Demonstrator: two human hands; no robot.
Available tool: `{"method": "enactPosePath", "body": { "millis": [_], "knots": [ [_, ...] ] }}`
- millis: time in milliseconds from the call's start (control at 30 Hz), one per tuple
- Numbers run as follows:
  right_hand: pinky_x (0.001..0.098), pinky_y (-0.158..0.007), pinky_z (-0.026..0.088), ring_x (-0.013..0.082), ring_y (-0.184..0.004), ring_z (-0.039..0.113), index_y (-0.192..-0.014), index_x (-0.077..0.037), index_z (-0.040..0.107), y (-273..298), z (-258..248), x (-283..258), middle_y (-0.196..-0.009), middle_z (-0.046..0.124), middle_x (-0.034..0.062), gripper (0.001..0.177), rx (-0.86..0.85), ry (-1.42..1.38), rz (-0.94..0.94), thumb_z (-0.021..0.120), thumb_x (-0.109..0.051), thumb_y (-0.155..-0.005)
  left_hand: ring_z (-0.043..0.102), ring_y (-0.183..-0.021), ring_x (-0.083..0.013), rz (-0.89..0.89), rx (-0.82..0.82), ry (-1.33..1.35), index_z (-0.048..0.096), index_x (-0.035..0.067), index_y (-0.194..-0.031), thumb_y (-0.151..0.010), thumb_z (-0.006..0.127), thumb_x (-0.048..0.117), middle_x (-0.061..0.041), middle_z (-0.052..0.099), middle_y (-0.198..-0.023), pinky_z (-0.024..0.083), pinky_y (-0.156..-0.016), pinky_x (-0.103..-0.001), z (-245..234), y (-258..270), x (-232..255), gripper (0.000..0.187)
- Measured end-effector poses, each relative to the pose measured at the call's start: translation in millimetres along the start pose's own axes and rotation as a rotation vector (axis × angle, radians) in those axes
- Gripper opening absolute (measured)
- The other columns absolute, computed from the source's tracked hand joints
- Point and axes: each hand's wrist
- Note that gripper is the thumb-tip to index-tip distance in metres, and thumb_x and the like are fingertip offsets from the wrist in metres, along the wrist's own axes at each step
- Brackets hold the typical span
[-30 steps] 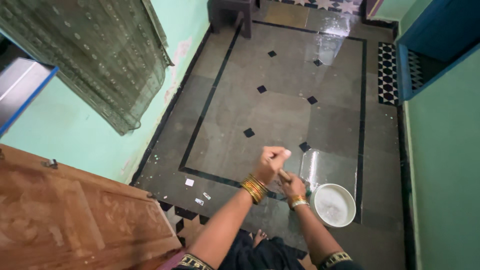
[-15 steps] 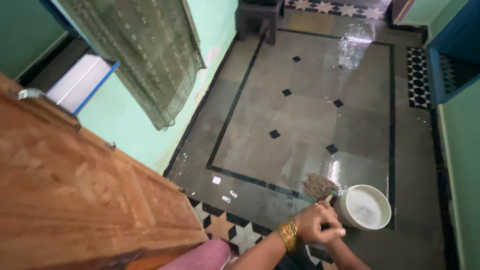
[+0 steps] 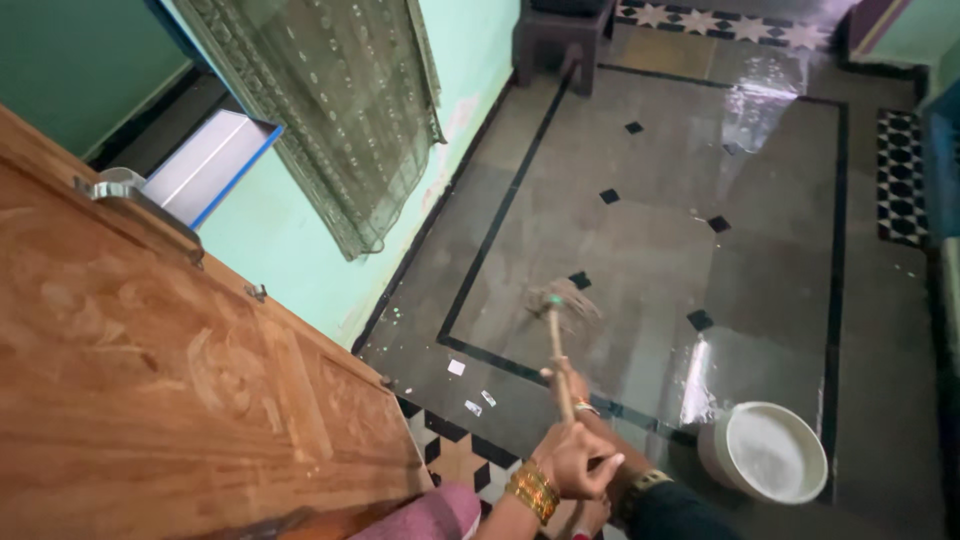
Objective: The person mops a floor by hand using a stick with a cloth attached, dipping it into a bucket of water and wringing it out.
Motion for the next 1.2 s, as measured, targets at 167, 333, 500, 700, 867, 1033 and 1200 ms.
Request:
{"method": "enactPosePath", "body": {
  "millis": [167, 333, 500, 700, 867, 1033, 1200],
  "knots": [
    [0.0402, -0.071, 0.054, 0.0243, -0.078, 0.070, -0.121, -0.030, 0.065, -29, 54, -6, -0.084, 0.073, 0.0054, 0.033, -0.380, 1.049, -0.399, 0.064, -0.040, -0.089, 0.061, -0.052, -0.0317, -0.182, 0.274, 0.025, 0.061, 0.011, -0.061, -0.095, 0.061, 0.027, -0.010, 0.060, -0.055, 0.050, -0.055, -0.040, -9, -16, -8, 0.037],
    [0.0456, -0.084, 0.056, 0.0283, -0.096, 0.074, -0.111, -0.029, 0.070, -20, 85, -11, -0.098, 0.078, 0.0076, 0.027, -0.472, 1.268, -0.266, 0.059, -0.046, -0.094, 0.062, -0.049, -0.0339, -0.184, 0.743, -0.059, 0.063, 0.007, -0.065, -0.092, 0.066, 0.020, -0.013, 0.059, -0.054, 0.045, -0.047, -0.042, -27, -24, -1, 0.030],
    [0.0481, -0.084, 0.056, 0.0348, -0.108, 0.067, -0.106, -0.027, 0.071, 6, 71, -9, -0.116, 0.069, 0.0122, 0.034, -0.435, 1.343, -0.656, 0.067, -0.057, -0.089, 0.062, -0.047, -0.0314, -0.197, 0.718, -0.022, 0.060, 0.003, -0.065, -0.090, 0.065, 0.017, -0.014, 0.058, -0.053, 0.043, -0.045, -0.040, -53, 0, 20, 0.029],
    [0.0480, -0.073, 0.058, 0.0329, -0.099, 0.071, -0.102, -0.027, 0.070, 73, 19, 3, -0.117, 0.067, 0.0123, 0.030, -0.190, 1.320, -0.756, 0.066, -0.054, -0.090, 0.054, -0.042, -0.0240, -0.070, 0.541, 0.184, 0.057, -0.001, -0.065, -0.091, 0.063, 0.015, -0.012, 0.051, -0.052, 0.038, -0.045, -0.035, -91, 43, 58, 0.031],
    [0.0497, -0.070, 0.056, 0.0329, -0.090, 0.072, -0.090, -0.023, 0.068, 153, -62, 51, -0.098, 0.076, 0.0062, 0.026, 0.113, 1.123, -0.645, 0.069, -0.048, -0.085, 0.046, -0.042, -0.0148, -0.065, 0.243, 0.416, 0.055, -0.003, -0.063, -0.094, 0.063, 0.014, -0.008, 0.047, -0.049, 0.034, -0.044, -0.033, -82, 76, 76, 0.036],
    [0.0515, -0.077, 0.054, 0.0361, -0.093, 0.070, -0.101, -0.025, 0.064, 213, -131, 125, -0.099, 0.075, 0.0089, 0.023, 0.438, 1.091, -0.315, 0.066, -0.045, -0.091, 0.043, -0.046, -0.0091, -0.092, -0.019, 0.581, 0.059, -0.004, -0.066, -0.095, 0.063, 0.014, -0.004, 0.048, -0.050, 0.031, -0.045, -0.030, -19, 111, 78, 0.035],
    [0.0523, -0.082, 0.053, 0.0376, -0.103, 0.068, -0.102, -0.025, 0.063, 234, -165, 157, -0.107, 0.073, 0.0092, 0.017, 0.495, 0.995, -0.337, 0.067, -0.026, -0.086, 0.044, -0.049, -0.0066, -0.029, 0.017, 0.667, 0.058, -0.002, -0.067, -0.097, 0.063, 0.017, 0.000, 0.049, -0.053, 0.032, -0.046, -0.029, 44, 139, 64, 0.035]
  ]
}}
Point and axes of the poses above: each hand's wrist, its own y-axis away from the middle knuckle, its own z-axis out of the palm, x = y × z
